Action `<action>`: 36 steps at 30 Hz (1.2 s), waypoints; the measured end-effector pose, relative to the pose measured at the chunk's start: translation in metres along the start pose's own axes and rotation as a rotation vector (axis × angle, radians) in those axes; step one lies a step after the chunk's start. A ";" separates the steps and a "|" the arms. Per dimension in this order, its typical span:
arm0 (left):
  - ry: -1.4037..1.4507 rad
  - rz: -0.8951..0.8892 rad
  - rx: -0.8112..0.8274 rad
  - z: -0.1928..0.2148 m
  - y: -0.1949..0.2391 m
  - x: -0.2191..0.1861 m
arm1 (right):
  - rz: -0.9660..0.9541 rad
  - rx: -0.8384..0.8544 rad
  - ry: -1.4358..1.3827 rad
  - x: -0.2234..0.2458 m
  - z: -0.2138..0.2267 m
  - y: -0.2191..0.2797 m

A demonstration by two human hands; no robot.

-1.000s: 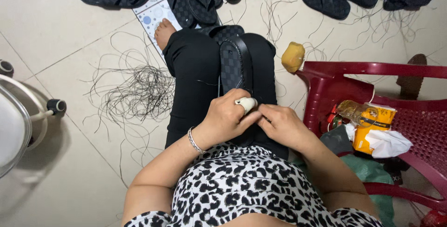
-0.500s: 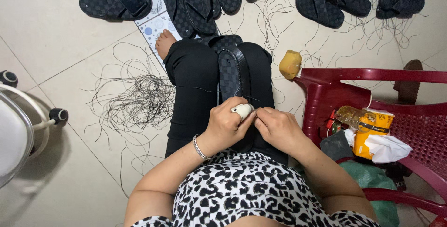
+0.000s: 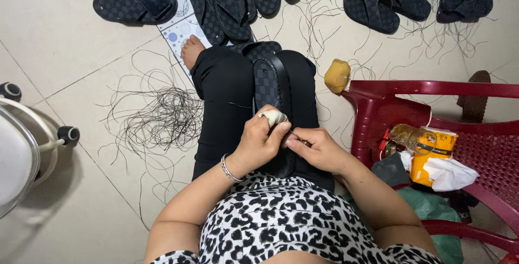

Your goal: The person is sitting on the floor, sewing a black slip-on shoe that rests on their lap. They use a needle and thread to stitch the sole to the upper part of the shoe, pulling the thread tight with each pass.

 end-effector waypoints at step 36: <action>-0.515 0.060 0.186 0.035 0.008 0.014 | 0.085 -0.329 0.710 -0.016 0.004 -0.010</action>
Point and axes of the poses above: each hand's wrist, its own y-axis away from the middle knuckle, its own z-axis out of the back of the hand, x = y × z, the point moved 1 cm from there along -y, towards the middle knuckle, and after that the axes turned 10 degrees about -y, right-handed, at the moved point
